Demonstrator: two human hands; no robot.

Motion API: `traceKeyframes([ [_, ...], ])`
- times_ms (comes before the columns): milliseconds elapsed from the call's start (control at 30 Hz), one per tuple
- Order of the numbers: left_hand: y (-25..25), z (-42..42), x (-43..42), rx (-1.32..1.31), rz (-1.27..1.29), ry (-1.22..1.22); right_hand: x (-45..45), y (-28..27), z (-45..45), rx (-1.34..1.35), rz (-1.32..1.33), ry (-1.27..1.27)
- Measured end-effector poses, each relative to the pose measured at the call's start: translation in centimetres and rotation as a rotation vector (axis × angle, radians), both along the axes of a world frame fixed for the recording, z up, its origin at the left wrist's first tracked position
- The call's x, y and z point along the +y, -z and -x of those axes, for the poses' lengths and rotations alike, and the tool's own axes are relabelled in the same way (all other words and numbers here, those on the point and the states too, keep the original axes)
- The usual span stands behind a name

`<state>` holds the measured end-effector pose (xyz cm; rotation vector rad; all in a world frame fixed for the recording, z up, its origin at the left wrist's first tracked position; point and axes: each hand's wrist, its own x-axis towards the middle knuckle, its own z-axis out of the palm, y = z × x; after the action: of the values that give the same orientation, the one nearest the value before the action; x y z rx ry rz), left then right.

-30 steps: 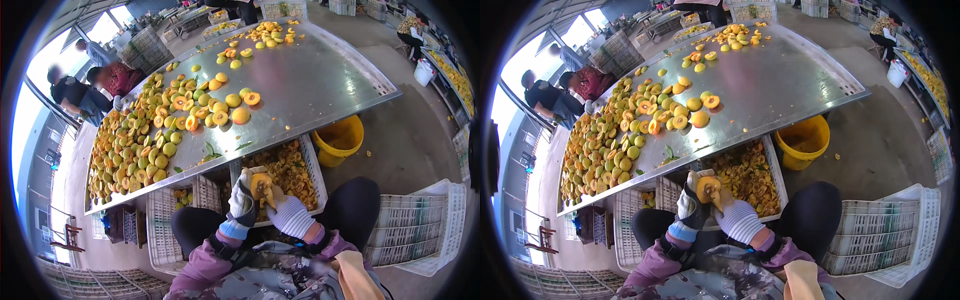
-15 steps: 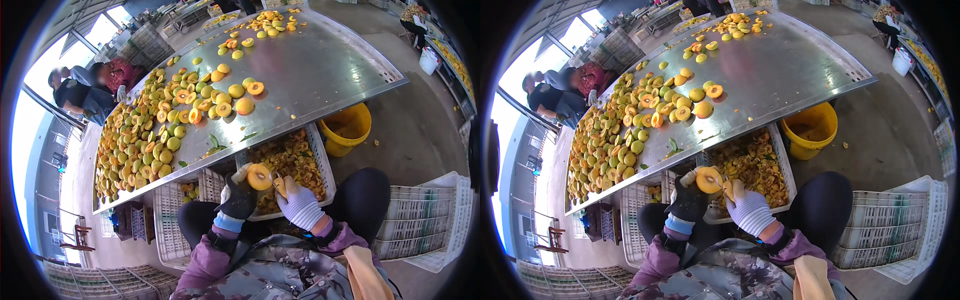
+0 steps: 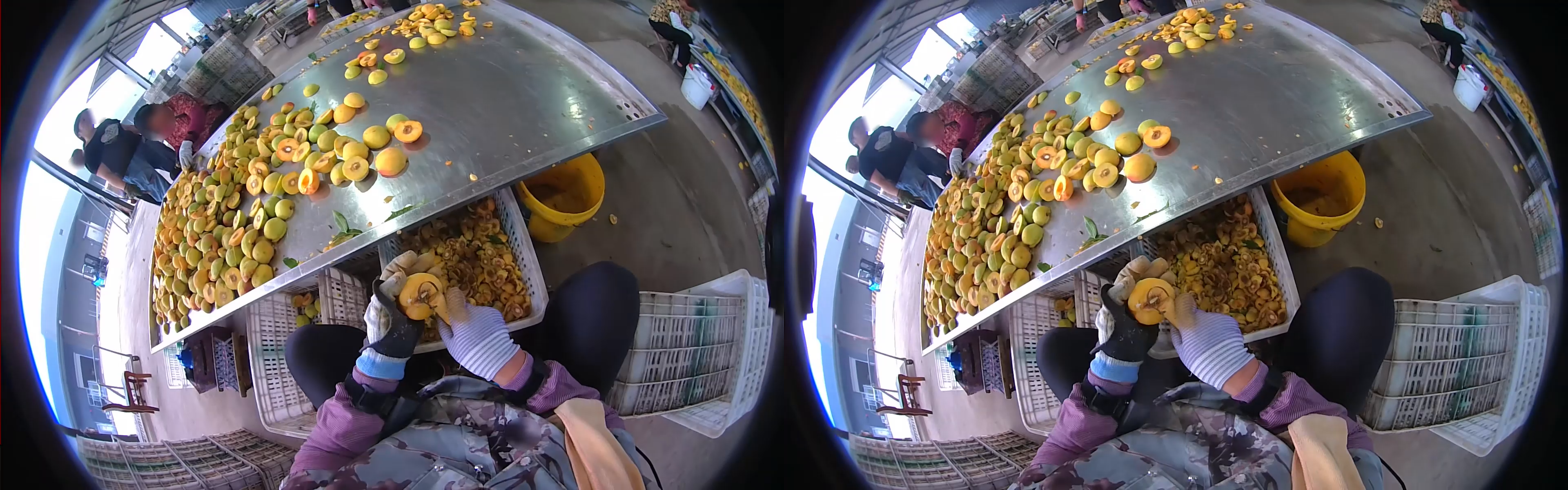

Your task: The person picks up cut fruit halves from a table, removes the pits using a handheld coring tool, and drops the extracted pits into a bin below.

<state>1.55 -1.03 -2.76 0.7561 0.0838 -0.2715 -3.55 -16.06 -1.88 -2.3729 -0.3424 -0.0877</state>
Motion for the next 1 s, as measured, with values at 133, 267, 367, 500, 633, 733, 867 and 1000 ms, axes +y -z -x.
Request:
traceKeyframes([
  [133,1.3,-0.5,0.3,-0.021,0.154,0.071,0.1,-0.1,0.4,0.080,-0.004,-0.003],
  [267,-1.8,0.1,-1.4,0.073,0.011,-0.107,0.3,0.3,0.7,0.005,-0.002,0.000],
  [367,-1.3,0.0,-0.9,0.059,-0.009,-0.114,0.3,0.5,0.6,0.039,-0.012,0.005],
  [500,-0.4,0.1,-0.6,0.010,0.097,-0.041,0.1,0.2,0.5,0.038,0.010,0.013],
  [633,-0.7,0.3,-0.7,0.043,0.070,-0.089,0.1,0.2,0.5,0.044,-0.007,0.005],
  [733,-0.1,0.2,-0.5,0.024,0.113,-0.069,0.1,0.0,0.6,0.028,-0.005,-0.009],
  [867,0.2,0.2,-0.5,0.020,0.126,-0.051,0.6,0.5,1.0,0.089,0.007,-0.019],
  [1000,-2.3,1.1,-1.9,-0.038,-0.253,-0.162,1.3,0.5,1.3,0.198,-0.100,-0.017],
])
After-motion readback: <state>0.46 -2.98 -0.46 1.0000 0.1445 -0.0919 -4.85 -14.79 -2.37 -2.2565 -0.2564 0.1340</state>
